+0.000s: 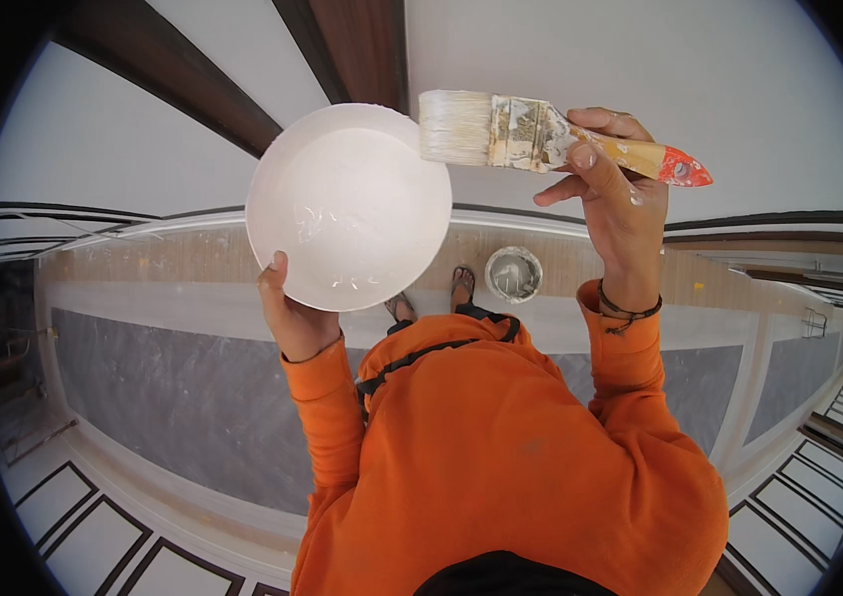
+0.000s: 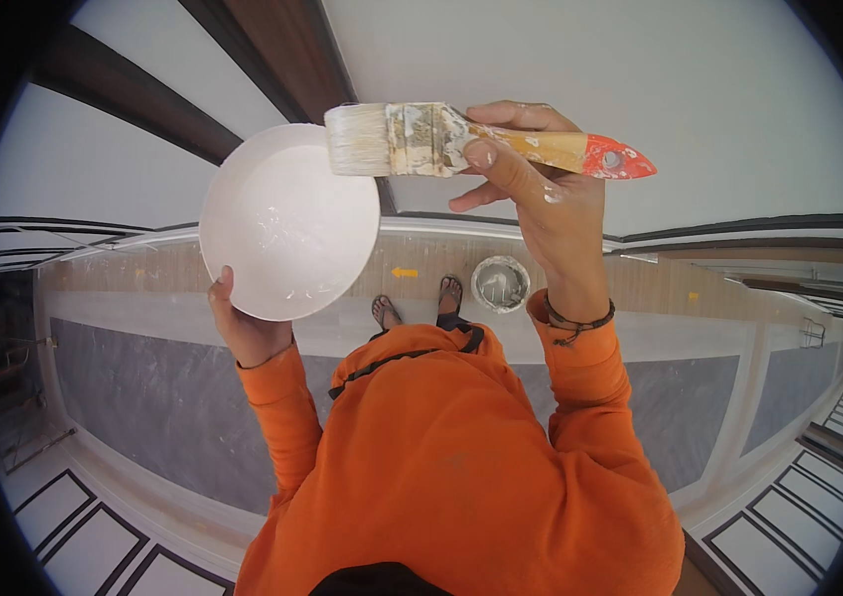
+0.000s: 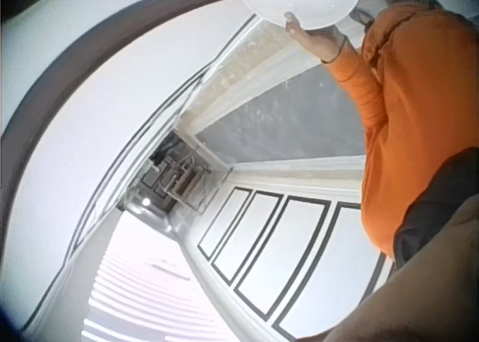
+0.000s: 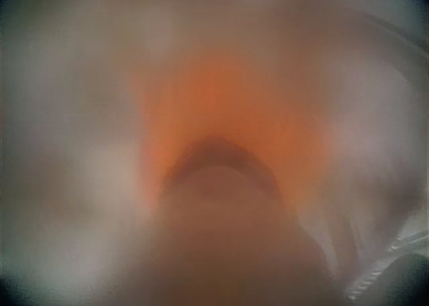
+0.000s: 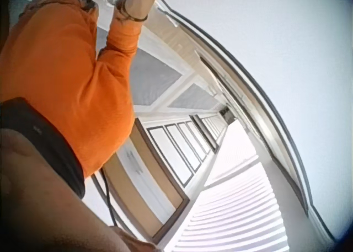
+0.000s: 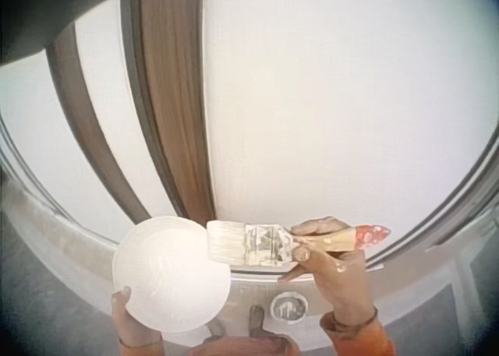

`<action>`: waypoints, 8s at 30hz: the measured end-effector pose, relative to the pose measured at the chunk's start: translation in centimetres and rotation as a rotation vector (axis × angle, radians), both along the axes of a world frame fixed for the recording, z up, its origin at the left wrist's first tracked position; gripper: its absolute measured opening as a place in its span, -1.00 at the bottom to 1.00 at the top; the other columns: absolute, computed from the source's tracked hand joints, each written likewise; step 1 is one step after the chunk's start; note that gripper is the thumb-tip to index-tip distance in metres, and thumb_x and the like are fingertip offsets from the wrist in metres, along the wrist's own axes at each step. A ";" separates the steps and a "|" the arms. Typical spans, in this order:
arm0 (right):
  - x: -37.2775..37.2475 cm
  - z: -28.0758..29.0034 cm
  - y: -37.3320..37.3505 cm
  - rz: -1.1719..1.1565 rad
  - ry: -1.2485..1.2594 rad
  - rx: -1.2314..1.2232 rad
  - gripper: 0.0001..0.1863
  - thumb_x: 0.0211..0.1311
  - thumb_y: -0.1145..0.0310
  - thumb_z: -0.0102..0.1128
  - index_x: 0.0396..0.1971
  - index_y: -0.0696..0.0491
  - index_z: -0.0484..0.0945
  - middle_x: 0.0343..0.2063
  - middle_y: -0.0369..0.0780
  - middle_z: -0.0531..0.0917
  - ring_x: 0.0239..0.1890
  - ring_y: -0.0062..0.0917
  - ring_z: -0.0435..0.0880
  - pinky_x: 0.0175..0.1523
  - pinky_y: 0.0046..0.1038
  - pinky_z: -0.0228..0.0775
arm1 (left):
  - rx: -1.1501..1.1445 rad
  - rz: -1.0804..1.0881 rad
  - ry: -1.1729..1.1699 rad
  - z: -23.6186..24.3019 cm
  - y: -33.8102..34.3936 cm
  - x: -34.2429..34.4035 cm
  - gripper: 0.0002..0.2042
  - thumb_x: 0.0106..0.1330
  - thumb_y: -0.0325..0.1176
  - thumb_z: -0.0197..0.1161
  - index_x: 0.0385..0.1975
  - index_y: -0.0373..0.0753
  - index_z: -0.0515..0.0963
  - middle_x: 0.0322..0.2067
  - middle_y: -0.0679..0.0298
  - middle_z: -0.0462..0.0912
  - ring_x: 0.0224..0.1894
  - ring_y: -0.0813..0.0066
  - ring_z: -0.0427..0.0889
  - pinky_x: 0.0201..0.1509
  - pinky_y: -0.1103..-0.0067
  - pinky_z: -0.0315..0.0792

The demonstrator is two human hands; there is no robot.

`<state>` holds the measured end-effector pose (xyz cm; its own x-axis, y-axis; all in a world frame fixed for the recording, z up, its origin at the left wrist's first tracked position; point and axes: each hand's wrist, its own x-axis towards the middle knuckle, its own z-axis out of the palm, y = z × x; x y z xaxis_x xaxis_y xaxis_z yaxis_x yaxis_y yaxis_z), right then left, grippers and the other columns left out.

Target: The person paints a white ceiling with dark brown curved beams using a paintbrush and a small white bowl of paint. They repeatedly dip the brush into the bowl and apply paint to the ceiling surface between the beams.

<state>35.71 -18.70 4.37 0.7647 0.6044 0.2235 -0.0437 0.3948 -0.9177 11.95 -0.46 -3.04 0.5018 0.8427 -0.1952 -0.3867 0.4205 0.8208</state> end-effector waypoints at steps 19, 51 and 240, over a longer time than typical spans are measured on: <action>1.0 1.1 -0.4 0.106 -0.066 -0.019 -0.62 0.24 0.64 0.31 0.05 0.34 0.50 0.03 0.03 0.59 -0.12 -0.20 0.76 -0.27 -0.23 0.83 | -0.120 0.186 0.011 1.0 -1.4 1.5 -0.43 0.44 -0.10 0.13 0.32 -0.35 0.34 0.26 0.08 0.47 0.29 0.19 0.47 0.26 0.27 0.49; 13.2 43.3 2.4 -0.581 -1.729 0.255 -0.79 0.19 0.45 0.51 -0.23 0.18 0.68 -0.21 -0.26 0.73 -0.17 -0.54 0.76 -0.07 -0.53 0.72 | -0.351 -0.284 -0.094 -7.7 -4.6 9.3 -0.30 0.40 0.04 0.19 0.43 -0.23 0.26 0.29 0.06 0.50 0.24 0.13 0.58 0.13 0.21 0.64; 12.0 15.0 8.7 -0.662 -2.406 -0.200 -0.71 0.16 0.43 0.33 -0.09 -0.06 0.74 0.03 -0.15 0.73 0.03 -0.34 0.74 -0.45 -0.62 0.50 | -0.209 -0.148 -0.012 -6.5 -3.2 2.6 -0.42 0.38 -0.07 0.19 0.29 -0.31 0.38 0.16 0.12 0.56 0.15 0.21 0.61 0.09 0.29 0.58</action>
<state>47.75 -9.97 19.39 -0.5457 0.6198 0.5640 0.6422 -0.1230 0.7566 14.52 -3.61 -9.57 0.6202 0.7017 -0.3506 -0.3177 0.6334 0.7056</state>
